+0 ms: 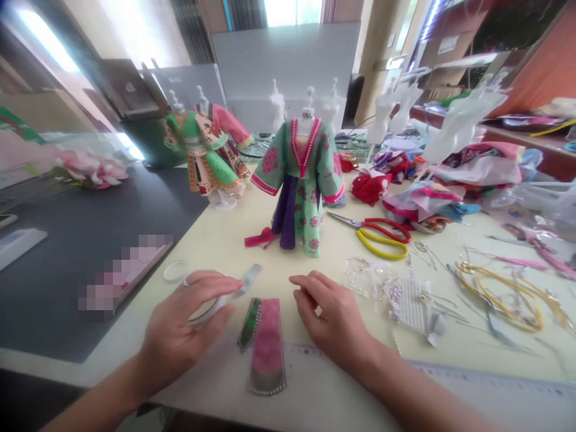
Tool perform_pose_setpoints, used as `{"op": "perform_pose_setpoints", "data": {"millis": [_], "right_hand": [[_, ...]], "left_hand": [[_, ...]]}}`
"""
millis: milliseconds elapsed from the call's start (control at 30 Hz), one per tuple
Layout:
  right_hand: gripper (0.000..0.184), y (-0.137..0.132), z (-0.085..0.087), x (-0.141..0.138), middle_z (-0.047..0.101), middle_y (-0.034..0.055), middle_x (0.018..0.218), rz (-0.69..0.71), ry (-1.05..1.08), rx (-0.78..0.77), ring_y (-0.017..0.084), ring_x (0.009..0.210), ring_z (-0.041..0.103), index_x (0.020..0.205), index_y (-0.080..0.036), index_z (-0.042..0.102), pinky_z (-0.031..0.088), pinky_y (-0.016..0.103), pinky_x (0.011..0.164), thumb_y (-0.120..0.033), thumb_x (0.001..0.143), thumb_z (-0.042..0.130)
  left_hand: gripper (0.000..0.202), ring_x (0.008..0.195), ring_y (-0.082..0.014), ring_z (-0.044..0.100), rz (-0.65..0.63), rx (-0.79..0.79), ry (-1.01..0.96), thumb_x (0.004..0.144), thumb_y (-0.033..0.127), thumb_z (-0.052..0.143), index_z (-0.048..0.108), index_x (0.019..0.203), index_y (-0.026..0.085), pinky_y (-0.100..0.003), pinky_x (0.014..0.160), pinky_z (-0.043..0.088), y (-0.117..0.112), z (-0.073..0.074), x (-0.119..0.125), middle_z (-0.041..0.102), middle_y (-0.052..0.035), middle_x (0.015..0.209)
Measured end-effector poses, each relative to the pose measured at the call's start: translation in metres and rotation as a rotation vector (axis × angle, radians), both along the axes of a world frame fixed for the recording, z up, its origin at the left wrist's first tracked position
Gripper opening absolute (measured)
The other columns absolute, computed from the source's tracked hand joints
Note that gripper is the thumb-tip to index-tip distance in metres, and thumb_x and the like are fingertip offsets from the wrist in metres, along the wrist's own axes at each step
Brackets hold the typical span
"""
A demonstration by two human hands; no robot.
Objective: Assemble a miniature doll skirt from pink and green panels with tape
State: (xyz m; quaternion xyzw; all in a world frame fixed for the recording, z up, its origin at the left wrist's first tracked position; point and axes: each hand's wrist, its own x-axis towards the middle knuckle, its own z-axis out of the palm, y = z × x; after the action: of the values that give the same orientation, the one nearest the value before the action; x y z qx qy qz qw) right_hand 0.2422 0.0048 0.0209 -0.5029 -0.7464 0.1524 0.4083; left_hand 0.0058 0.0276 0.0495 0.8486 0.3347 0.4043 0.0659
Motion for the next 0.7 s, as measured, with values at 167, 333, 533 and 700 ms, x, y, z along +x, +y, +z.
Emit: {"op": "perform_pose_setpoints", "data": {"millis": [167, 333, 533, 700], "right_hand": [[0.021, 0.000, 0.001, 0.002, 0.058, 0.0029, 0.075, 0.021, 0.002, -0.005, 0.011, 0.058, 0.051, 0.102, -0.015, 0.063, 0.045, 0.026, 0.054, -0.019, 0.090, 0.046], [0.022, 0.000, 0.000, 0.004, 0.059, 0.0034, 0.076, 0.038, -0.013, -0.005, 0.012, 0.060, 0.052, 0.101, -0.016, 0.063, 0.044, 0.025, 0.052, -0.018, 0.090, 0.045], [0.021, 0.000, 0.003, 0.004, 0.060, 0.0031, 0.076, 0.031, 0.038, -0.030, 0.012, 0.059, 0.053, 0.099, -0.017, 0.065, 0.045, 0.028, 0.056, -0.020, 0.089, 0.046], [0.020, 0.002, 0.012, 0.001, 0.060, 0.0016, 0.073, 0.049, 0.346, -0.400, 0.013, 0.064, 0.055, 0.100, -0.019, 0.064, 0.046, 0.026, 0.056, -0.027, 0.085, 0.053]], "left_hand": [[0.011, 0.082, -0.0249, 0.058, 0.179, -0.063, 0.424, 0.081, 0.026, 0.062, 0.063, 0.085, 0.016, -0.043, 0.074, 0.045, 0.024, -0.003, 0.003, 0.068, -0.0062, 0.083], [0.011, 0.079, -0.0267, 0.057, 0.216, -0.102, 0.688, 0.079, 0.022, 0.057, 0.061, 0.070, 0.016, -0.045, 0.074, 0.043, 0.038, -0.010, 0.012, 0.063, -0.0068, 0.076], [0.016, 0.078, -0.0242, 0.057, 0.202, -0.137, 0.475, 0.080, 0.014, 0.050, 0.060, 0.068, 0.016, -0.045, 0.076, 0.043, 0.036, -0.003, 0.017, 0.064, -0.0062, 0.076], [0.014, 0.068, -0.0150, 0.059, 0.013, -0.755, -0.208, 0.085, 0.027, 0.054, 0.064, 0.079, 0.018, -0.028, 0.062, 0.050, 0.011, 0.015, 0.034, 0.065, -0.0007, 0.074]]}}
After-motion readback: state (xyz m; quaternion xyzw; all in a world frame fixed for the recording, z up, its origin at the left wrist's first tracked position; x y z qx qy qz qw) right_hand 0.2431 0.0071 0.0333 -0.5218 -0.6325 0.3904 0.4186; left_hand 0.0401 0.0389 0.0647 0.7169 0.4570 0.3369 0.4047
